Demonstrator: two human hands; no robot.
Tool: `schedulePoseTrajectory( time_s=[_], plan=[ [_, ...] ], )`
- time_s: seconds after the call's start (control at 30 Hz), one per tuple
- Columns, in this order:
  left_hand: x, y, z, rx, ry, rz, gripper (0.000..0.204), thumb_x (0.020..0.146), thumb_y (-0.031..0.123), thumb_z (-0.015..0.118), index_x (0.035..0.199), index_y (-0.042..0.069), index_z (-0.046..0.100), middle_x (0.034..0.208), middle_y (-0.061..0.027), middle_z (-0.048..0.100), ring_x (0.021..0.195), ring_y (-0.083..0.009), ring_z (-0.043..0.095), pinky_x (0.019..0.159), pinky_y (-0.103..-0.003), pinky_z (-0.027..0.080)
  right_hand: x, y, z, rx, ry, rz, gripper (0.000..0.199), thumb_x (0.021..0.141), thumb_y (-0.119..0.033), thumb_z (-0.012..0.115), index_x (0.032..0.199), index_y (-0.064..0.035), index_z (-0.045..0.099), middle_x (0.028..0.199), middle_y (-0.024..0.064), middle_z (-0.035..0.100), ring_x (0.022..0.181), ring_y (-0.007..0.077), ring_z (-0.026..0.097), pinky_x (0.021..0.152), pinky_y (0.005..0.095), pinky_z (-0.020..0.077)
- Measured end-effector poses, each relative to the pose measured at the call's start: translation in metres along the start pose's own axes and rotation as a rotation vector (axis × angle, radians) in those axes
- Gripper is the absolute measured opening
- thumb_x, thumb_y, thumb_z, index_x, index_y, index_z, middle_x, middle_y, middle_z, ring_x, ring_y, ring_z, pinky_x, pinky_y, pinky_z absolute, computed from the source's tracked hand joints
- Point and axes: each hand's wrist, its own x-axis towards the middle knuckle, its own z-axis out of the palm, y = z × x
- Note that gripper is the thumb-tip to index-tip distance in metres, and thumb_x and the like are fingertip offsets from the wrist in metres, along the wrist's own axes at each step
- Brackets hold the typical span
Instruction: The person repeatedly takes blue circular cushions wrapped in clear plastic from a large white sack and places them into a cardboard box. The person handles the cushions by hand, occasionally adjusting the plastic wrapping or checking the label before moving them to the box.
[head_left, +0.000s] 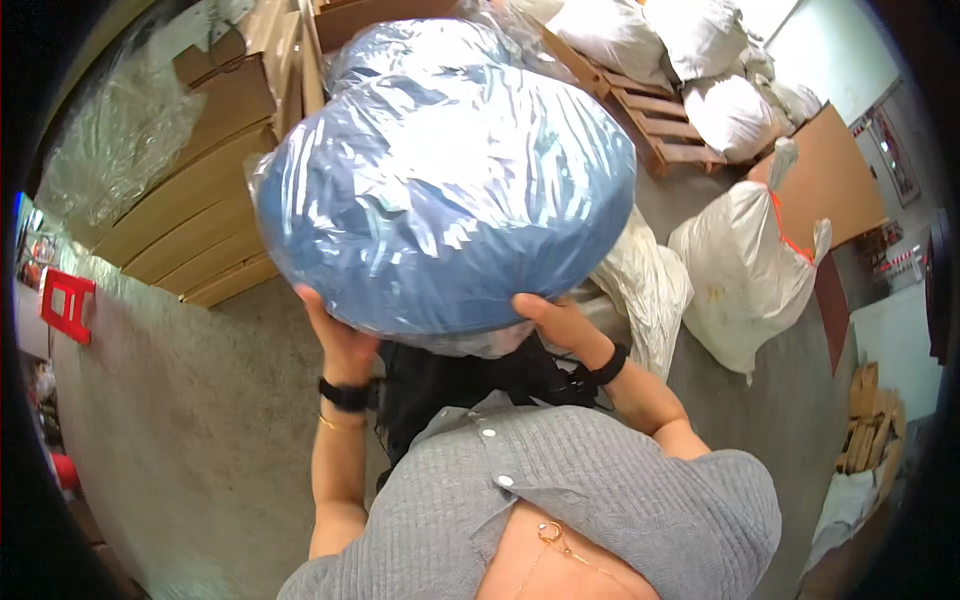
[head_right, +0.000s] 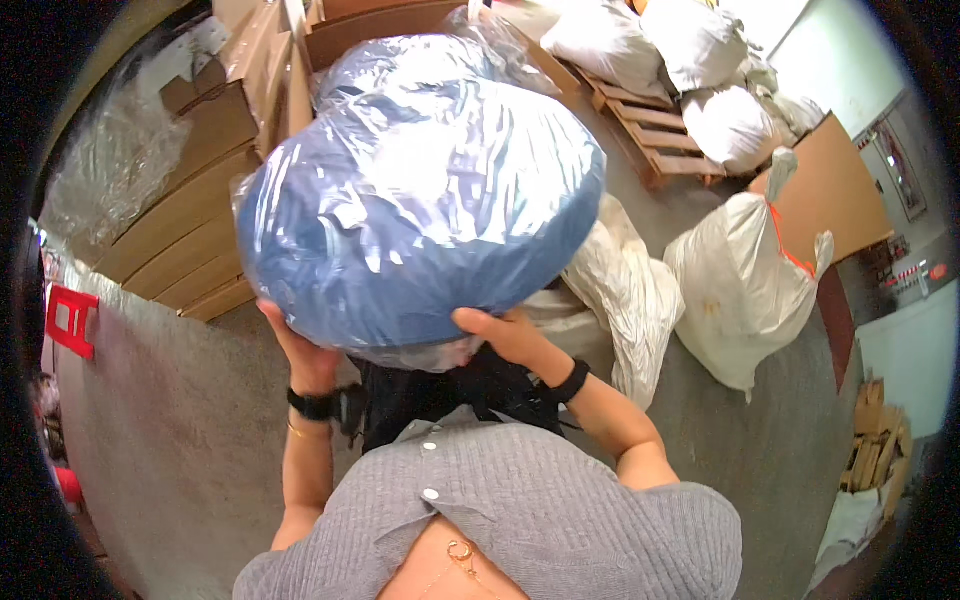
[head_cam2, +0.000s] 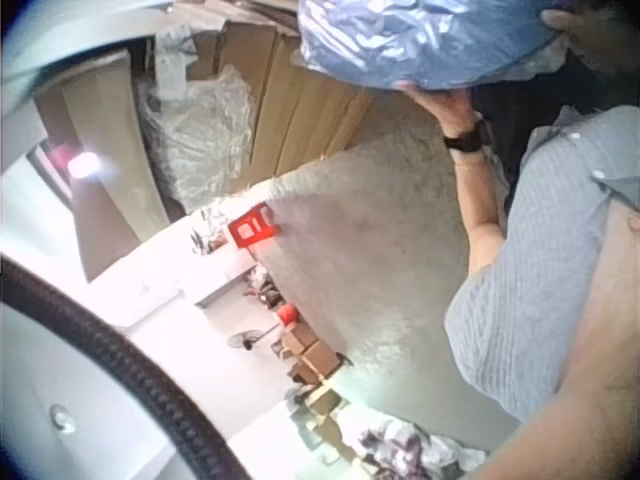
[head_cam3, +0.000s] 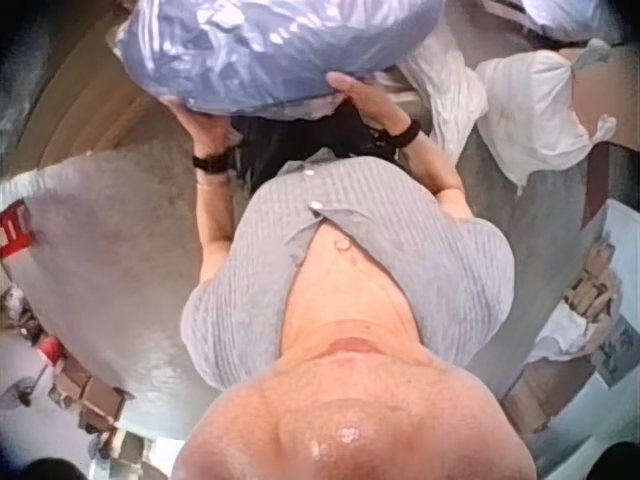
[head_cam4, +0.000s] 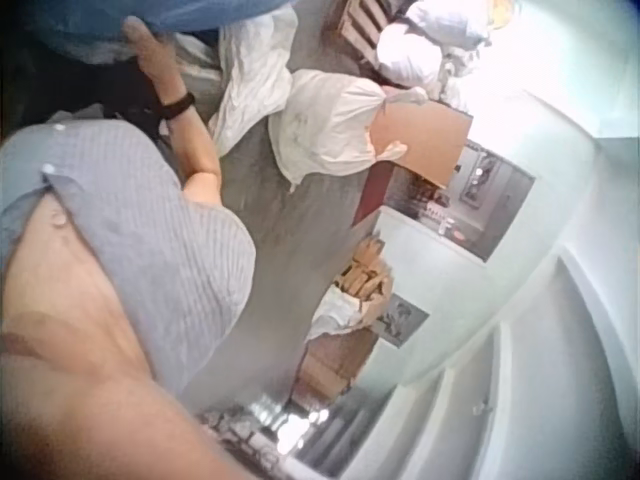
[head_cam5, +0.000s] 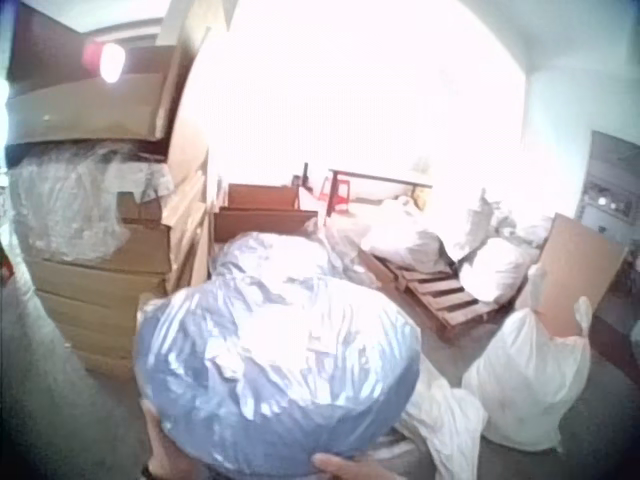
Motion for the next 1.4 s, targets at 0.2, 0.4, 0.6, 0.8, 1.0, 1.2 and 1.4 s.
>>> schedulePoseTrajectory(
  time_s=[0.2, 0.4, 0.6, 0.8, 1.0, 1.2, 1.4],
  plan=[
    [-0.042, -0.057, 0.024, 0.35, 0.147, -0.223, 0.048, 0.086, 0.029, 0.053, 0.125, 0.003, 0.039, 0.12, -0.0105, 0.049, 0.11, -0.0246, 0.048, 0.094, -0.041, 0.038, -0.009, -0.006, -0.001, -0.128, -0.436, 0.333, 0.026, 0.082, -0.024, 0.063, 0.091, -0.0001, 0.059, 0.08, 0.0052, 0.062, 0.071, 0.012, 0.058, 0.062, 0.0239, 0.0489],
    [-0.019, -0.03, 0.064, 0.32, 0.193, -0.212, 0.049, 0.09, 0.036, 0.045, 0.121, -0.002, 0.041, 0.115, -0.016, 0.051, 0.105, -0.0294, 0.052, 0.087, -0.045, 0.044, -0.009, 0.039, -0.166, -0.007, 0.101, 0.035, 0.037, 0.083, -0.035, 0.056, 0.097, -0.0006, 0.056, 0.096, 0.0114, 0.059, 0.086, 0.0182, 0.058, 0.072, 0.031, 0.0486],
    [-0.012, -0.031, 0.065, 0.228, 0.073, -0.304, 0.056, 0.09, 0.045, 0.039, 0.12, -0.002, 0.042, 0.114, -0.0179, 0.053, 0.099, -0.0326, 0.055, 0.081, -0.045, 0.049, 0.036, -0.014, -0.145, 0.808, 0.154, -0.056, 0.037, 0.086, -0.039, 0.052, 0.098, -0.0047, 0.054, 0.092, 0.0089, 0.057, 0.085, 0.0162, 0.055, 0.074, 0.0304, 0.046],
    [-0.029, -0.039, 0.048, 0.471, 0.343, -0.226, 0.047, 0.089, 0.036, 0.046, 0.121, 0.001, 0.043, 0.116, -0.0132, 0.053, 0.099, -0.0273, 0.056, 0.082, -0.042, 0.048, -0.029, -0.064, -0.176, -0.096, 0.199, -0.074, 0.019, 0.085, -0.02, 0.057, 0.074, -0.0045, 0.059, 0.057, -0.002, 0.051, 0.045, 0.0045, 0.045, 0.042, 0.0183, 0.0379],
    [-0.052, -0.051, -0.042, 0.33, 0.313, -0.425, 0.04, 0.091, 0.032, 0.045, 0.117, 0.001, 0.046, 0.115, -0.0121, 0.054, 0.101, -0.0264, 0.054, 0.081, -0.04, 0.048, -0.118, 0.023, -0.247, -0.354, 0.39, 0.393, 0.016, 0.083, -0.016, 0.059, 0.073, -0.0031, 0.06, 0.056, 0.0017, 0.056, 0.043, 0.0089, 0.049, 0.044, 0.0229, 0.0423],
    [-0.065, -0.014, -0.069, 0.681, 0.584, -0.491, 0.047, 0.089, 0.039, 0.046, 0.114, 0.0, 0.047, 0.105, -0.0123, 0.057, 0.093, -0.0253, 0.058, 0.079, -0.041, 0.05, -0.037, 0.015, -0.275, -0.427, 0.472, 0.006, 0.032, 0.085, -0.015, 0.057, 0.112, -0.0005, 0.049, 0.085, 0.0058, 0.059, 0.077, 0.0114, 0.055, 0.069, 0.0249, 0.0451],
    [-0.036, 0.035, -0.106, 0.872, 0.924, -0.08, 0.059, 0.083, 0.051, 0.052, 0.113, 0.0, 0.051, 0.106, -0.011, 0.057, 0.093, -0.0213, 0.056, 0.078, -0.036, 0.046, 0.118, -0.031, -0.26, -0.661, 0.49, -0.234, 0.06, 0.08, -0.026, 0.065, 0.126, 0.0013, 0.037, 0.11, 0.0168, 0.056, 0.099, 0.0191, 0.054, 0.087, 0.0292, 0.0412]
  ],
)
